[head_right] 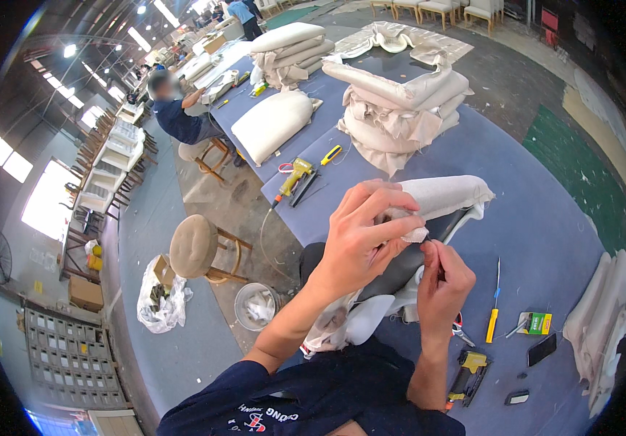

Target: The person is upholstering a chair cushion by hand-sewing a white fabric cover onto a foam pad. They use a needle and thread to stitch the edges, then employ a staple gun to secure the fabric to the cushion's underside. The person also uses scissors to trim excess fabric and a screwdriver to adjust the fit.

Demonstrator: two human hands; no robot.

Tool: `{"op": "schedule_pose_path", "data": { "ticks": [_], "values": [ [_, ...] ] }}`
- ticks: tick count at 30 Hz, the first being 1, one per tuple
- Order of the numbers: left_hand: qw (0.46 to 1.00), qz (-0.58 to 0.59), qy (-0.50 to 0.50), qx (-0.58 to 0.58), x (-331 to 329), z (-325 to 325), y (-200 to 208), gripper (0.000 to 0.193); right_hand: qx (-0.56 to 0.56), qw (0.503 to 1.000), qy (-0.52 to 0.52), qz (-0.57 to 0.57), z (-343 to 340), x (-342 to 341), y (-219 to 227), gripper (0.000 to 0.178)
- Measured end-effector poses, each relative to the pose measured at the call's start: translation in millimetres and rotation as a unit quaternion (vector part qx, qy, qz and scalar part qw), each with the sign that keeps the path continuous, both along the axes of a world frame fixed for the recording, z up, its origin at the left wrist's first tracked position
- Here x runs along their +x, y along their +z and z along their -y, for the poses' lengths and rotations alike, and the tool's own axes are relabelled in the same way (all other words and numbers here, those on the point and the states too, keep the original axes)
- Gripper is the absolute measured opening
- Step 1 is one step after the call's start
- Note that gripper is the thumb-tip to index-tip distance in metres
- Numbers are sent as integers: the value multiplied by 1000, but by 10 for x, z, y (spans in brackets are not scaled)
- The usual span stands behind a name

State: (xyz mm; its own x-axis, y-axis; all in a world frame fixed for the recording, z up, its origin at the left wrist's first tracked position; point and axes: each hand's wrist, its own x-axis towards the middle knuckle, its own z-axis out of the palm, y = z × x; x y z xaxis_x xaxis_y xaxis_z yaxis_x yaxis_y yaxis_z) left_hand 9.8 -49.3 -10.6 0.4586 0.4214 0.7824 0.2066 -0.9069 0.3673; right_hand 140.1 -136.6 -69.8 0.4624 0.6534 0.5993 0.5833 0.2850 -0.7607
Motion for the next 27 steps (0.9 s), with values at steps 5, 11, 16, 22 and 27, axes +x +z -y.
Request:
{"op": "schedule_pose_path", "data": {
  "ticks": [5, 11, 16, 22, 27],
  "values": [
    [1000, -8, -9, -8, 30, 77, 20, 28, 1, 999, -31, 36, 58, -56, 55, 14],
    [1000, -28, -6, -10, 49, 150, 37, 31, -9, 999, -50, 18, 159, -12, -38, 9],
    [1000, -24, -15, -9, 56, 306, -20, 39, 34, 992, -47, 113, 236, 125, -7, 4],
    [958, 83, -134, -239, 4, 249, 40, 58, 58, 973, -48, 216, 435, 390, 48, 8],
    [932, 82, -166, -313, 63, 365, -18, 53, 16, 969, -37, 242, 624, 466, 193, 16]
  ]
}}
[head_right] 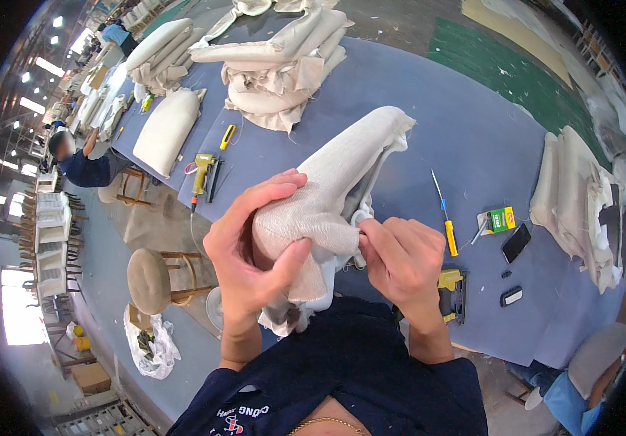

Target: The person is upholstering a chair cushion by hand-sewing a white fabric cover onto a foam pad. They use a needle and thread to stitch the edges, then employ a staple gun to secure the fabric to the cushion's underside. The person also uses scissors to trim excess fabric and a screwdriver to adjust the fit.

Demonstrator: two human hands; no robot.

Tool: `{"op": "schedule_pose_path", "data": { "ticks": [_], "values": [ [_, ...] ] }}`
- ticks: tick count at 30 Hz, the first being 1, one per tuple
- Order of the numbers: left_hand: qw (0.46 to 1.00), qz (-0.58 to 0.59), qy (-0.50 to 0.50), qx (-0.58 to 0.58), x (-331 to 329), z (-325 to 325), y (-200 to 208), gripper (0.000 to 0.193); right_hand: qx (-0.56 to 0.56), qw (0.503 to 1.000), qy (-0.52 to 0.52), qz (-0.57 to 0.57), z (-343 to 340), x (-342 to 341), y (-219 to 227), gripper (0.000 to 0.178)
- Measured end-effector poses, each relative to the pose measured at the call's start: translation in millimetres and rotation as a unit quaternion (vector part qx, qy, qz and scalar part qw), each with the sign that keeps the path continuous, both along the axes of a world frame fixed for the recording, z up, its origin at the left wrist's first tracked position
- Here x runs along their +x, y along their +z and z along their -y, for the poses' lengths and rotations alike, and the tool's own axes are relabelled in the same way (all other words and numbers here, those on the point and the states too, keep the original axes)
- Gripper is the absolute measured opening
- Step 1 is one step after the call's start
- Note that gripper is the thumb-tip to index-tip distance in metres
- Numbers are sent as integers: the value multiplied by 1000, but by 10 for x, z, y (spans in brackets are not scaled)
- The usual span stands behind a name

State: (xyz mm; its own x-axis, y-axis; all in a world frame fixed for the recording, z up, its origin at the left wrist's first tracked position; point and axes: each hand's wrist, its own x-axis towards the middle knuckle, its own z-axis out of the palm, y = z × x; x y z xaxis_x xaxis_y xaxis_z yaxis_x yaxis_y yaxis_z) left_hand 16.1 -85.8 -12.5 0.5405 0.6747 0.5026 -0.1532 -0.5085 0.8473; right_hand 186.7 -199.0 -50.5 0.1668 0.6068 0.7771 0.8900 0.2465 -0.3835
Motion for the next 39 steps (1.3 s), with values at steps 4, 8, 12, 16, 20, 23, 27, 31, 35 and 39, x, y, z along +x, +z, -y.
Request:
{"op": "schedule_pose_path", "data": {
  "ticks": [4, 8, 12, 16, 20, 23, 27, 31, 35, 39],
  "values": [
    [999, -18, 3, 36, 3, 150, 3, 55, -10, 999, 39, 19, 67, 117, 86, 30],
    [998, -57, 11, 39, -65, 201, -41, 66, -72, 992, 75, 71, 158, 216, 310, 33],
    [993, -111, 8, 43, 16, 339, 28, 74, -140, 975, 90, 145, 324, 390, 626, 30],
    [993, -107, 17, 45, 59, 437, -17, 74, -134, 974, 119, 141, 317, 419, 634, 29],
    [992, -105, 19, 68, 57, 438, -40, 72, -66, 980, 174, 62, 227, 403, 316, 31],
    [991, -109, 12, 71, 51, 430, -36, 72, -32, 984, 173, 15, 248, 342, 129, 32],
    [992, -110, 13, 66, 46, 433, -27, 73, -85, 987, 132, 14, 362, 292, 214, 31],
    [992, -93, 20, 78, 82, 447, -67, 73, -167, 981, 61, 74, 652, 281, 516, 31],
    [993, -100, 11, 69, 120, 514, -69, 72, -122, 988, 30, 92, 709, 240, 391, 29],
    [992, -103, 5, 79, 144, 545, -69, 70, -89, 995, 25, 34, 713, 158, 252, 28]
  ]
}}
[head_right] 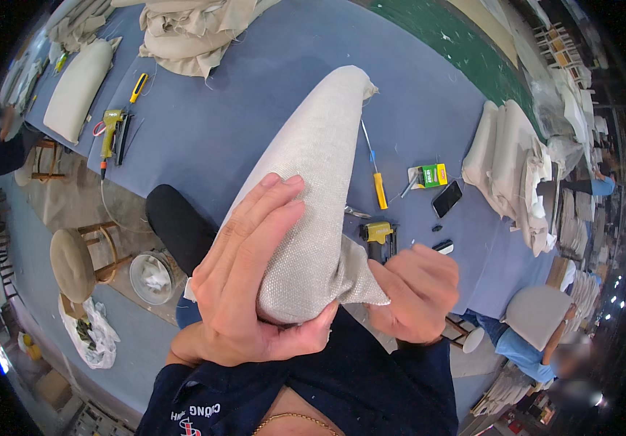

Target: The person is upholstering a chair cushion by hand-sewing a white fabric cover onto a foam pad. They use a needle and thread to stitch the edges, then employ a staple gun to secure the fabric to the cushion's underside. The person also uses scissors to trim excess fabric and a screwdriver to adjust the fit.

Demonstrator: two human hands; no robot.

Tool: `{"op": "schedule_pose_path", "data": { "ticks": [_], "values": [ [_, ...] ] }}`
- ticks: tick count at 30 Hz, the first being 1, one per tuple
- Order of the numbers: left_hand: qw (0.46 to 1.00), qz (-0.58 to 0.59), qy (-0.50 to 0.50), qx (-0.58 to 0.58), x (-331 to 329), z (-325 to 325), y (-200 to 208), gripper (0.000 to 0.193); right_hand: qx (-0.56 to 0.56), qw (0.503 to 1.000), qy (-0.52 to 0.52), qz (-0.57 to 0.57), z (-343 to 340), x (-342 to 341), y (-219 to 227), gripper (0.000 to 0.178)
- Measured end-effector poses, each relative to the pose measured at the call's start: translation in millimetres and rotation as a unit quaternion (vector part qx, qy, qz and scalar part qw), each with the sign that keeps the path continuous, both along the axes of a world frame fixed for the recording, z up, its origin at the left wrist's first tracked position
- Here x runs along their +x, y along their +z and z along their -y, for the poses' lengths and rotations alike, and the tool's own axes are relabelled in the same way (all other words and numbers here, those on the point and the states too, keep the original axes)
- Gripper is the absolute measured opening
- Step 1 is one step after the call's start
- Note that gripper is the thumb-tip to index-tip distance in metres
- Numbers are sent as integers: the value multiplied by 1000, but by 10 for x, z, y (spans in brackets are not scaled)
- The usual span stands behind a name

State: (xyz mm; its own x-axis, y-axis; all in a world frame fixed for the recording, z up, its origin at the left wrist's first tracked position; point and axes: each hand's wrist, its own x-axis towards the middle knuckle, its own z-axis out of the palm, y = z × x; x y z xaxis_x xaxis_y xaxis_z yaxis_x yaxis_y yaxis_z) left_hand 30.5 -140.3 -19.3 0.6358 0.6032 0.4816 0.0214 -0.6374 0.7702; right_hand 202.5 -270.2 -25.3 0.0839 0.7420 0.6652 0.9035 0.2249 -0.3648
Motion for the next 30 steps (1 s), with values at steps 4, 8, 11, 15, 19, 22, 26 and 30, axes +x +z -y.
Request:
{"op": "schedule_pose_path", "data": {
  "ticks": [4, 8, 11, 15, 19, 22, 26, 30],
  "values": [
    [1000, 6, -7, 4, 4, -3, -29, 70, -35, 999, 5, 14, 97, 79, 40, 27],
    [1000, -1, -8, 13, 17, 49, -14, 71, -6, 999, 33, 11, 27, 103, -33, 33],
    [1000, -3, -15, 17, 14, 64, -27, 70, 34, 997, 58, -25, -13, 112, -188, 42],
    [999, -13, -16, 24, 8, 88, -19, 69, 35, 997, 64, -25, -2, 167, -191, 47],
    [999, -11, -21, 22, 44, 90, -10, 67, 41, 997, 62, -24, 36, 177, -238, 43],
    [998, -14, -47, 30, 53, 103, -47, 72, 58, 997, 51, -19, 55, 176, -286, 38],
    [999, -33, -26, 22, 38, -49, -91, 95, 62, 997, -40, 16, -22, 119, -249, 19],
    [994, -77, 69, 38, -13, -75, -236, 98, 95, 979, -150, -102, -11, 259, -738, 20]
  ]
}}
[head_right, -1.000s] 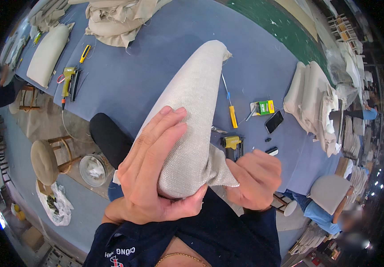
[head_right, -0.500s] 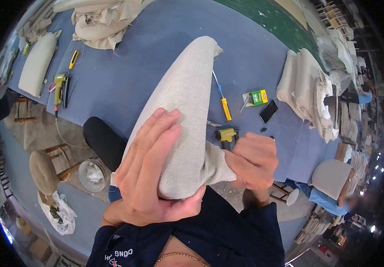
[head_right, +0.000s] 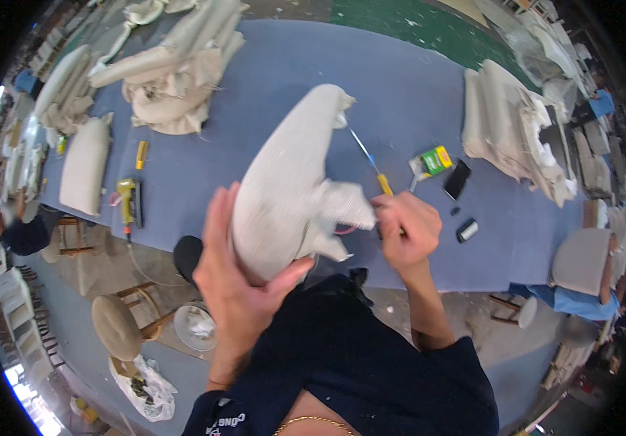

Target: The person is upholstering a chair cushion by hand-sewing a white fabric cover onto a foam pad. They use a needle and thread to stitch the edges, then employ a staple gun to secure the fabric to the cushion's underside. The person also uses scissors to trim excess fabric and a screwdriver to adjust the fit.

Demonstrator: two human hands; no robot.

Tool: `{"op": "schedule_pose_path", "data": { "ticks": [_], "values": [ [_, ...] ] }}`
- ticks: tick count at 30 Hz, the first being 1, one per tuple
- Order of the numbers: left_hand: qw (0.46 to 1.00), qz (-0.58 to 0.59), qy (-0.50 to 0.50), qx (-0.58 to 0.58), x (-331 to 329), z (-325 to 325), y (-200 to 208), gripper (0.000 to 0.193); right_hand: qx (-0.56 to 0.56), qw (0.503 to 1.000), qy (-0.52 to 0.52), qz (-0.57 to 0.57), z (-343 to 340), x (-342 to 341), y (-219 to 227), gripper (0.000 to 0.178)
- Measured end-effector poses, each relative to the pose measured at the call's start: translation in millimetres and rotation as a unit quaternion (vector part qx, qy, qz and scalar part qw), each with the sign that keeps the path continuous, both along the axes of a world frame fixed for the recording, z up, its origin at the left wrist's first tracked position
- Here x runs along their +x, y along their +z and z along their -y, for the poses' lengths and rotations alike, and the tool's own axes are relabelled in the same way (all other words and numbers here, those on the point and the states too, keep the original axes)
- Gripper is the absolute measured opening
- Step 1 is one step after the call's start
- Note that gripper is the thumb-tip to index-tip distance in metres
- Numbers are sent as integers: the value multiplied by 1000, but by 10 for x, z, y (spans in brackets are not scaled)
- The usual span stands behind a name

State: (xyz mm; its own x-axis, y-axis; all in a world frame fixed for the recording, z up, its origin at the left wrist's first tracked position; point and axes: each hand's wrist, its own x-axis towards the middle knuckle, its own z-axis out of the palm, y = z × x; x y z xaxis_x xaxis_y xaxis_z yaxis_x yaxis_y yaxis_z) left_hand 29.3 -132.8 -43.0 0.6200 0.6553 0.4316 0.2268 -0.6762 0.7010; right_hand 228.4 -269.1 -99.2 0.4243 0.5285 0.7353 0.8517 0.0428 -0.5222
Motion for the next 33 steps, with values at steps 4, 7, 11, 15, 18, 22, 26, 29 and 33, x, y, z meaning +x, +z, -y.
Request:
{"op": "schedule_pose_path", "data": {
  "ticks": [4, 7, 11, 15, 18, 22, 26, 29, 33],
  "values": [
    [991, -66, 91, 69, -182, 7, -520, 93, -88, 945, -121, -291, 54, 349, -1542, 26],
    [990, -93, 108, 23, -188, -79, -550, 86, -187, 919, -111, -330, 194, 552, -2631, 31],
    [994, -60, 85, -23, -168, -551, -392, 73, -240, 941, -225, -78, 487, 545, -2919, 31],
    [996, -88, 33, 5, -180, -746, 24, 71, -367, 836, -347, -213, 1066, 274, -3049, 56],
    [984, -173, -19, 27, -129, -804, 263, 71, -354, 833, -366, -217, 1369, 55, -3103, 72],
    [967, -214, -122, 57, 73, -954, 204, 77, -331, 822, -391, -249, 1461, -65, -3154, 85],
    [940, -291, -162, 68, 412, -962, 262, 87, -441, 733, -429, -290, 1408, -143, -3078, 93],
    [931, -289, -204, 86, 759, -1000, 286, 88, -493, 717, -404, -282, 1492, 39, -3133, 91],
    [938, -215, -272, 13, 1481, -1257, 155, 71, -543, 722, -294, -312, 1703, 341, -3095, 89]
  ]
}}
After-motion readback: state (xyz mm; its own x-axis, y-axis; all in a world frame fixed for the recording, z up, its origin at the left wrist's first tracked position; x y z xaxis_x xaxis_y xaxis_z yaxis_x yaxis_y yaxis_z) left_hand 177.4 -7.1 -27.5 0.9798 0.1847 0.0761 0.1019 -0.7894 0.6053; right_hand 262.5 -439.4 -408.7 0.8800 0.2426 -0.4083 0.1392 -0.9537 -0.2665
